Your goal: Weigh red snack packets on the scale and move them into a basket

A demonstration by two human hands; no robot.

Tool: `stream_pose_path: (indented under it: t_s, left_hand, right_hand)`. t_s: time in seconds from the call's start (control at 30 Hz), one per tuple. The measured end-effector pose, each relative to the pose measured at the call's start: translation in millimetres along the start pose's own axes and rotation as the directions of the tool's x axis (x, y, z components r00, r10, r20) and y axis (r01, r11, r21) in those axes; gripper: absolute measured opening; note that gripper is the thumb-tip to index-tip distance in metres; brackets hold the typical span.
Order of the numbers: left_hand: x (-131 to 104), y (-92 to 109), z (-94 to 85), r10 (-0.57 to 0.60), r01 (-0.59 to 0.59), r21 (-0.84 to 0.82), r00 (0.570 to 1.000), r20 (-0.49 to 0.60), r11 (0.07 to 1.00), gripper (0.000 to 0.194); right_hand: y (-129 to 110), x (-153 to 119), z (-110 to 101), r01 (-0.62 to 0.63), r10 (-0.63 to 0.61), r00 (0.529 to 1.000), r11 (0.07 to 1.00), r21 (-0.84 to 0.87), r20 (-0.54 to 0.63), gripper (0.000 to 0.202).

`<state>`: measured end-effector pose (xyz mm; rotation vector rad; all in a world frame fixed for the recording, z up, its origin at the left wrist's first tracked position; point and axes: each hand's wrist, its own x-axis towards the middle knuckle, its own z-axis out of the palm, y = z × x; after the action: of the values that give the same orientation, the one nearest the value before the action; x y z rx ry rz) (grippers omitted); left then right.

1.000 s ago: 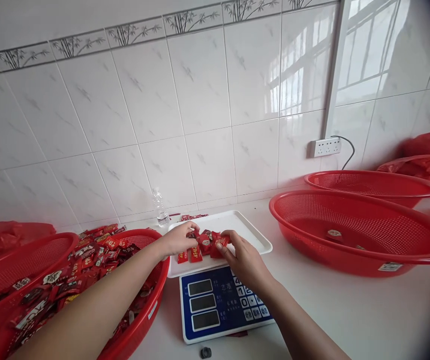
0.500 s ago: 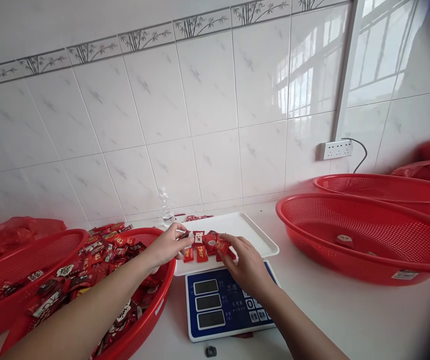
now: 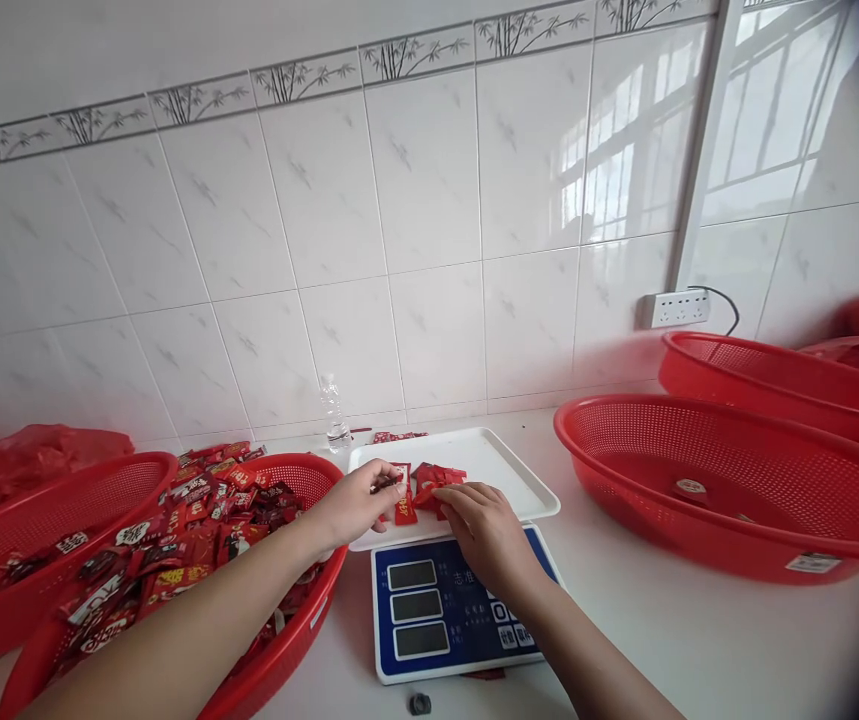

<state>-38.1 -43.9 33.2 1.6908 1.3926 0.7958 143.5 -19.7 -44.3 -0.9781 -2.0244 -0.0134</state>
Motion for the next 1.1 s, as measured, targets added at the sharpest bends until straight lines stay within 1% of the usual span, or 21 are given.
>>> stream_pose_path:
  t_s: [0.13, 0.27, 0.37, 0.5, 0.6, 0.63, 0.7, 0.77, 0.8, 0.83, 0.9, 0.97, 1.03, 1.07, 1.1]
  left_hand:
    - [-1.5, 1.9, 1.0, -0.007, 0.006, -0.034, 1.000, -0.003, 0.999, 0.033]
    - [1.1, -1.2, 3.5, -0.013, 0.010, -0.106, 1.000, -0.022, 0.994, 0.039]
    - [3.5, -4.2, 5.8, 0.000, -0.007, -0.157, 0.999, -0.045, 0.988, 0.039]
    - [4.6, -3.8, 7.9, 0.009, -0.029, -0.223, 0.996, -0.089, 0.974, 0.038]
    - [4.8, -2.0, 7.9, -0.026, -0.003, -0.253, 0.993, -0.112, 0.967, 0.034]
    - [4.8, -1.5, 7.8, -0.036, 0.005, -0.257, 0.992, -0.117, 0.966, 0.031]
    - [4.4, -0.7, 8.6, -0.037, 0.009, -0.256, 0.994, -0.103, 0.967, 0.029]
    - [3.1, 0.0, 11.4, -0.007, -0.008, -0.234, 0.998, -0.063, 0.972, 0.029]
    - [2.2, 0.4, 13.6, 0.016, -0.023, -0.220, 0.999, -0.034, 0.975, 0.030]
    - [1.1, 1.0, 16.3, 0.040, -0.040, -0.207, 0.999, -0.002, 0.978, 0.030]
    - [-0.6, 2.5, 22.5, 0.098, -0.088, -0.176, 0.994, 0.046, 0.980, 0.030]
    - [-0.5, 4.7, 28.3, 0.149, -0.140, -0.131, 0.987, 0.058, 0.982, 0.029]
    - [2.8, 6.7, 31.7, 0.191, -0.190, -0.056, 0.981, 0.027, 0.980, 0.030]
    - [5.9, 7.1, 32.2, 0.209, -0.209, -0.006, 0.978, 0.002, 0.978, 0.032]
    - [9.9, 6.8, 31.9, 0.227, -0.226, 0.058, 0.974, -0.022, 0.973, 0.034]
  right_hand:
    - [-1.5, -0.5, -0.9, -0.008, 0.009, 0.999, 1.000, -0.026, 0.031, 0.028]
    - [-3.5, -1.9, -1.9, -0.003, 0.014, 0.995, 0.994, -0.110, 0.103, 0.032]
    - [-4.2, -3.2, -3.0, 0.013, 0.012, 0.987, 0.988, -0.151, 0.160, 0.037]
    - [-3.2, -4.6, -4.0, 0.007, 0.024, 0.970, 0.992, -0.124, 0.243, 0.045]
    - [-1.8, -4.4, -4.1, -0.004, 0.022, 0.970, 0.997, -0.078, 0.240, 0.047]
    - [-1.5, -4.0, -4.3, -0.012, 0.023, 0.976, 0.998, -0.055, 0.217, 0.046]
    - [-1.9, -2.8, -5.3, -0.042, 0.038, 0.991, 0.999, 0.027, 0.130, 0.043]
    - [-4.2, -1.9, -7.2, -0.080, 0.075, 0.996, 0.982, 0.173, 0.039, 0.040]
    - [-6.0, -1.6, -8.4, -0.105, 0.104, 0.994, 0.960, 0.259, 0.017, 0.039]
    - [-8.0, -1.4, -9.5, -0.133, 0.135, 0.991, 0.929, 0.344, 0.018, 0.039]
    - [-11.9, -1.3, -11.1, -0.194, 0.176, 0.981, 0.856, 0.480, 0.081, 0.035]
    - [-13.7, -0.7, -11.9, -0.242, 0.198, 0.970, 0.784, 0.572, 0.139, 0.030]
    - [-12.0, 0.6, -12.6, -0.268, 0.258, 0.959, 0.707, 0.654, 0.114, 0.028]
    - [-9.8, 1.7, -13.4, -0.281, 0.322, 0.944, 0.662, 0.695, 0.075, 0.029]
    - [-7.0, 2.9, -14.6, -0.290, 0.399, 0.916, 0.614, 0.734, 0.027, 0.031]
